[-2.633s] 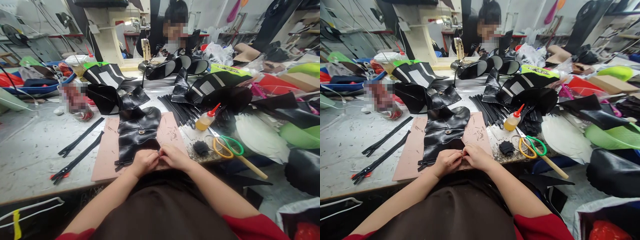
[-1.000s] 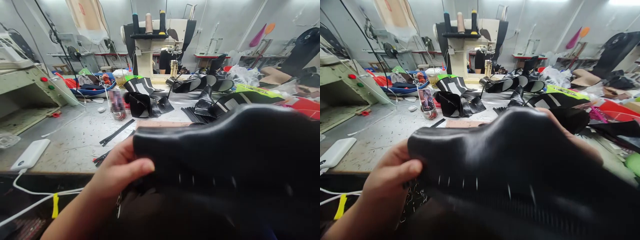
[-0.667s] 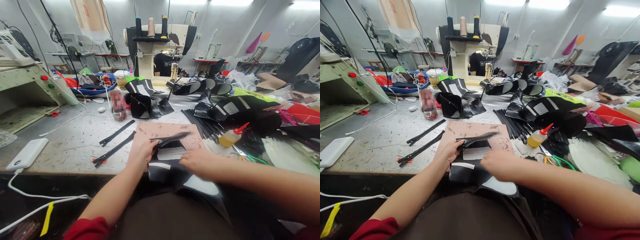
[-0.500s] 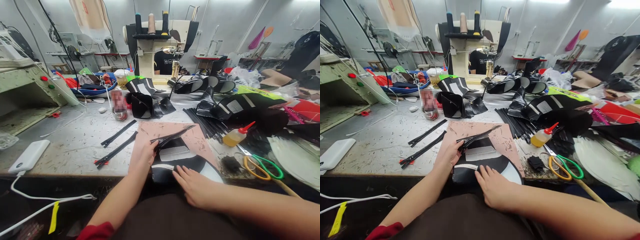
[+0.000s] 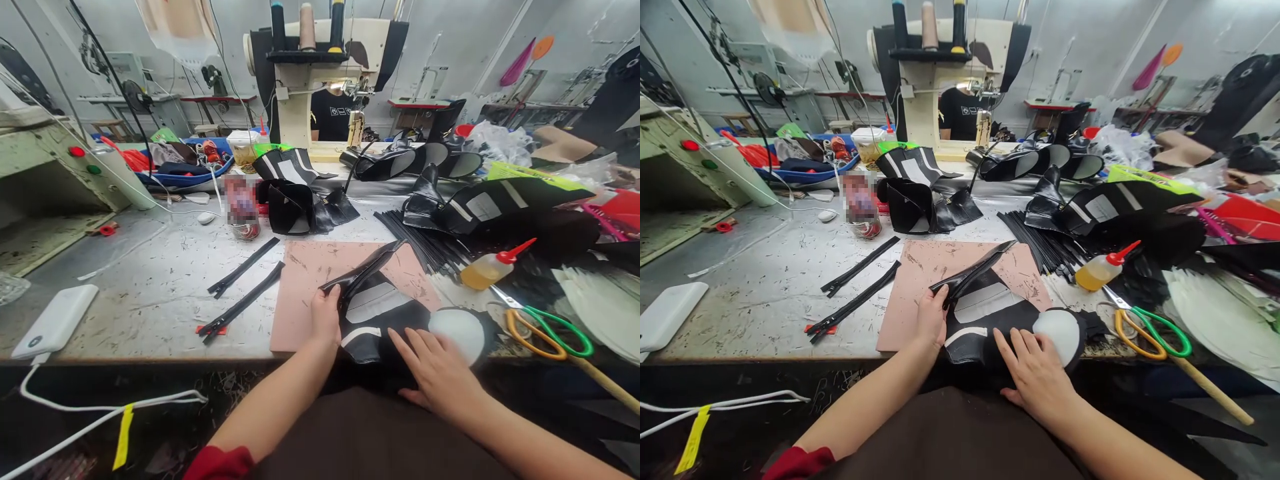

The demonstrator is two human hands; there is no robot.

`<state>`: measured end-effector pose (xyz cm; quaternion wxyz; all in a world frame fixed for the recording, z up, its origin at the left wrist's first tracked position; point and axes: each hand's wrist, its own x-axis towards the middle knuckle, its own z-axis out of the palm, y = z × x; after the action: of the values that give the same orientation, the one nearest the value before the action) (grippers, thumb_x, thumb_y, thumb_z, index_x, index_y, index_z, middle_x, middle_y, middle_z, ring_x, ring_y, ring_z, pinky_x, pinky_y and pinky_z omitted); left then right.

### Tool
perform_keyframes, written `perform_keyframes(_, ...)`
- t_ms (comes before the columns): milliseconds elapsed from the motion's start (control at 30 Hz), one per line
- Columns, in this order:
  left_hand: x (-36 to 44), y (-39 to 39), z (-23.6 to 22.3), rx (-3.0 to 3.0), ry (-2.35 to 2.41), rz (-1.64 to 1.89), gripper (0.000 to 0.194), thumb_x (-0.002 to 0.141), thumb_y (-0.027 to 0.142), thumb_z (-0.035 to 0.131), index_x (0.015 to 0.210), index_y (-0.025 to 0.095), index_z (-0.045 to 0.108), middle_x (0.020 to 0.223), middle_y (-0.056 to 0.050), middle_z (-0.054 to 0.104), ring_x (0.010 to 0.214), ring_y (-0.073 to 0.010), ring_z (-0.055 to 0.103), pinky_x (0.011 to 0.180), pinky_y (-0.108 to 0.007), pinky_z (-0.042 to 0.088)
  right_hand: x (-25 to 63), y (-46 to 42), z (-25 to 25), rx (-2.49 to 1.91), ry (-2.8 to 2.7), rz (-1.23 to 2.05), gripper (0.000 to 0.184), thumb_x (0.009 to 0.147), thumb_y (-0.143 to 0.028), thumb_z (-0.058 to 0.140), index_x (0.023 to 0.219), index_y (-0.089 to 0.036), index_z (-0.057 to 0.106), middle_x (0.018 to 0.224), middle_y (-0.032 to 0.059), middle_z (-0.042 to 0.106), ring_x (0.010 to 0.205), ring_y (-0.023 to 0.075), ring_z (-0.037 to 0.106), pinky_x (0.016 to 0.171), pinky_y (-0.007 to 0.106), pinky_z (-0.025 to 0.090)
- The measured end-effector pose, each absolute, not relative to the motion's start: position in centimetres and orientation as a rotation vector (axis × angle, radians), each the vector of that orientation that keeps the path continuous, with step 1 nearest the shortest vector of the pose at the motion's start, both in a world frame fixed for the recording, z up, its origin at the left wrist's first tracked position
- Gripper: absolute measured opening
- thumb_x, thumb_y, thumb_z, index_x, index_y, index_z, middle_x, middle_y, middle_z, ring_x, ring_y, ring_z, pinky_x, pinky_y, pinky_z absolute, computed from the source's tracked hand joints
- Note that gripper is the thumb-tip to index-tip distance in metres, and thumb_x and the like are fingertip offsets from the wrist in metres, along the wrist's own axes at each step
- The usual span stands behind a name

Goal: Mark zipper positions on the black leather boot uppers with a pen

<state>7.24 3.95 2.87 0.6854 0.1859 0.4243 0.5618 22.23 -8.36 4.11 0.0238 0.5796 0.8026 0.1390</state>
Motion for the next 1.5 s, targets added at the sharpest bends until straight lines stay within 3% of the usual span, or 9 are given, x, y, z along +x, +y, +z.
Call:
perform_keyframes(100,6.9,4.0,2.7,0.408,0.916,1.246,0.018,0.068,0.020,0.067,0.085,0.015,0.062,0.090,-0.005,0.069,0.091,-0.0169,0.061,0.090,-0.032,0.042,22.9,-9.0,2.3,1.885,2.506,0.532,0.090,0.054,-0.068,0.063,0.123,-0.011,0.050,0.122,0.0206,0.053,0.116,0.0345,0.042,0.089,0.042,0.028)
perform_keyframes(333,6.0,4.9,3.3,0.318,0.895,1.156,0.011,0.069,0.014,0.063,0.080,0.016,0.061,0.081,-0.002,0.069,0.079,-0.0131,0.063,0.083,-0.029,0.046,25.9,-7.0,3.7,1.606,2.596,0.607,0.067,0.070,-0.057,0.058,0.124,-0.018,0.049,0.123,0.0169,0.055,0.117,0.0330,0.043,0.099,0.056,0.016)
perform_keyframes(667,5.3,5.5,4.0,0.256,0.885,1.092,0.008,0.071,0.011,0.061,0.074,0.018,0.059,0.078,-0.001,0.069,0.086,-0.0149,0.063,0.088,-0.032,0.047,29.1,-4.9,5.2,0.997,2.675,0.812,0.052,0.074,-0.007,0.039,0.126,-0.009,0.046,0.128,0.0131,0.051,0.118,0.0271,0.043,0.101,0.052,0.024)
perform_keyframes(867,5.5,5.6,3.8,0.315,0.899,1.051,0.010,0.069,0.014,0.064,0.076,0.018,0.060,0.077,-0.001,0.069,0.087,-0.0160,0.063,0.089,-0.033,0.046,28.1,-3.2,9.1,1.207,2.545,-0.048,0.059,0.072,-0.021,0.046,0.128,-0.005,0.044,0.125,0.0245,0.050,0.114,0.0366,0.048,0.091,0.059,0.035)
perform_keyframes(1000,4.9,5.7,3.9,0.395,0.905,0.957,0.016,0.065,0.019,0.069,0.078,0.017,0.061,0.075,-0.002,0.069,0.082,-0.0172,0.064,0.086,-0.033,0.047,28.7,-1.0,11.7,1.405,2.273,-0.864,0.045,0.078,-0.017,0.035,0.117,-0.018,0.058,0.112,0.0118,0.064,0.100,0.0264,0.060,0.079,0.044,0.047)
perform_keyframes(1100,4.3,5.8,3.9,0.462,0.887,0.835,0.024,0.060,0.021,0.073,0.081,0.014,0.064,0.072,-0.005,0.069,0.076,-0.0214,0.065,0.081,-0.037,0.049,29.4,-0.2,11.8,1.516,2.069,-1.123,0.038,0.079,-0.015,0.035,0.097,-0.018,0.068,0.082,0.0054,0.071,0.070,0.0227,0.065,0.061,0.039,0.050)
perform_keyframes(1233,4.2,5.9,3.5,0.521,0.836,0.804,0.031,0.058,0.027,0.075,0.085,0.015,0.065,0.083,-0.007,0.070,0.085,-0.0225,0.064,0.086,-0.037,0.045,27.9,-0.1,11.2,1.479,2.063,-0.883,0.025,0.072,-0.015,0.050,0.088,-0.018,0.068,0.069,0.0045,0.067,0.059,0.0199,0.062,0.055,0.032,0.047)
perform_keyframes(1400,4.6,5.8,3.0,0.566,0.807,0.794,0.034,0.059,0.030,0.076,0.088,0.016,0.066,0.088,-0.009,0.070,0.090,-0.0241,0.063,0.089,-0.039,0.043,23.7,-0.6,11.4,1.032,2.627,-0.362,0.062,0.069,-0.009,0.054,0.129,-0.020,0.043,0.107,0.0131,0.060,0.091,0.0249,0.058,0.070,0.036,0.043)
perform_keyframes(1500,4.8,5.6,3.3,0.592,0.824,0.808,0.033,0.059,0.030,0.075,0.087,0.015,0.066,0.088,-0.009,0.070,0.091,-0.0237,0.062,0.089,-0.038,0.043,22.1,-0.8,12.2,0.879,2.508,-0.488,0.040,0.070,-0.025,0.059,0.107,-0.011,0.060,0.086,0.0121,0.066,0.074,0.0236,0.062,0.060,0.032,0.042)
